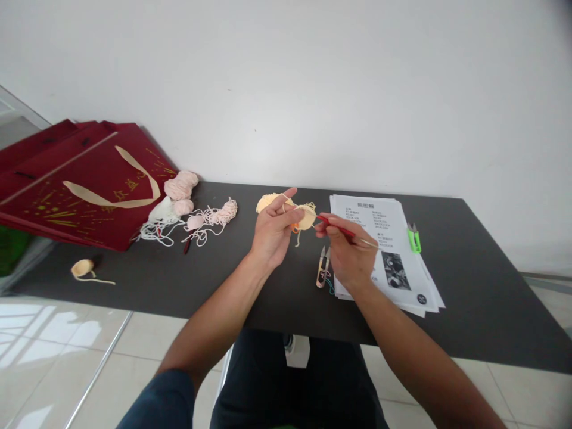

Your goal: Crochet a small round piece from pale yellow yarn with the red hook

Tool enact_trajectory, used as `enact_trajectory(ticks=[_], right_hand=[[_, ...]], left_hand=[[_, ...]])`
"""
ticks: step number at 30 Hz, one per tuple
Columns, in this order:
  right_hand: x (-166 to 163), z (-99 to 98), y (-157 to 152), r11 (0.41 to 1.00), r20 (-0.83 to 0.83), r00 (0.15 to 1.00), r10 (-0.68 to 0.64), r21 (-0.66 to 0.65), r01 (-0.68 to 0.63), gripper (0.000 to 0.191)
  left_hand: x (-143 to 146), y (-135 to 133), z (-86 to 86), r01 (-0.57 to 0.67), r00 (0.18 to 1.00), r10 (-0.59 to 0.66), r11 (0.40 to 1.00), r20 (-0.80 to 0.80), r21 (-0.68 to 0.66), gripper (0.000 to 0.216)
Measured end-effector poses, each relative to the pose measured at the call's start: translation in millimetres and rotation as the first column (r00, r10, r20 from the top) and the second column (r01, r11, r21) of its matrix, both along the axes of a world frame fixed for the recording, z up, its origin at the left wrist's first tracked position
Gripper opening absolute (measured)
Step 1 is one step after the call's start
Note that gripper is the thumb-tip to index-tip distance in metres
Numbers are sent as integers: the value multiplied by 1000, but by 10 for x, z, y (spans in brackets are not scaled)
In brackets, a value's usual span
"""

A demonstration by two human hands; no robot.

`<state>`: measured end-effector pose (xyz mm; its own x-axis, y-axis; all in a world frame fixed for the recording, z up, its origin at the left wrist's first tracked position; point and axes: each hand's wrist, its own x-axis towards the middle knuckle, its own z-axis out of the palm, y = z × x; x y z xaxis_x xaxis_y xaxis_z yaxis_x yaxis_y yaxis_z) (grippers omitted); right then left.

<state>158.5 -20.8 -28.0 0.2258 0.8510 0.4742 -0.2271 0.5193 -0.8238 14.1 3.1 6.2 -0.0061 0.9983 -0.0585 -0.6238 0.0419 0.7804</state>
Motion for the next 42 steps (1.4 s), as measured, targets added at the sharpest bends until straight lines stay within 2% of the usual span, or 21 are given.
enact_trajectory(ticks=[3, 7, 11, 16, 19, 22, 25, 30, 35, 39, 42], right_hand=[[70, 68, 94, 994, -118, 990, 83, -66, -91, 8], [202, 128, 166, 988, -75, 986, 151, 16, -151, 12], [302, 169, 153, 992, 89, 992, 89, 83, -96, 10], [377, 230, 98, 993, 284, 959, -23, 119, -11, 5], [382, 239, 70, 989, 369, 926, -86, 141, 35, 6], [355, 228, 50, 985, 385, 914, -126, 156, 70, 7], [322, 226, 45, 993, 306, 947, -99, 92, 74, 6], [304, 244, 69, 1000, 121, 993, 7, 18, -9, 11], [313, 207, 121, 996, 23, 997, 79, -30, -79, 16], [274, 151, 161, 975, -134, 979, 156, -139, -175, 19], [201, 133, 154, 952, -217, 965, 147, -234, -197, 18]], left_hand=[[-9, 0, -13, 27, 997, -26, 1000, -77, 11, 66], [-14, -4, -26, 48, 971, -33, 997, -238, 59, 71], [-28, -8, -17, 65, 932, -44, 997, -361, 45, 79], [-40, 0, -27, 56, 900, -49, 998, -433, 3, 88], [-29, 7, -51, 11, 882, 6, 999, -471, 33, 81], [-12, 2, -70, -50, 866, 92, 994, -491, 97, 74], [-2, -15, -80, -67, 863, 137, 985, -486, 158, 71], [-11, -38, -81, -34, 869, 127, 980, -477, 198, 68], [-19, -43, -67, -24, 887, 107, 982, -448, 187, 65], [-13, -37, -64, -5, 917, 76, 984, -391, 179, 60], [-3, -30, -72, 2, 936, 59, 985, -348, 172, 54]])
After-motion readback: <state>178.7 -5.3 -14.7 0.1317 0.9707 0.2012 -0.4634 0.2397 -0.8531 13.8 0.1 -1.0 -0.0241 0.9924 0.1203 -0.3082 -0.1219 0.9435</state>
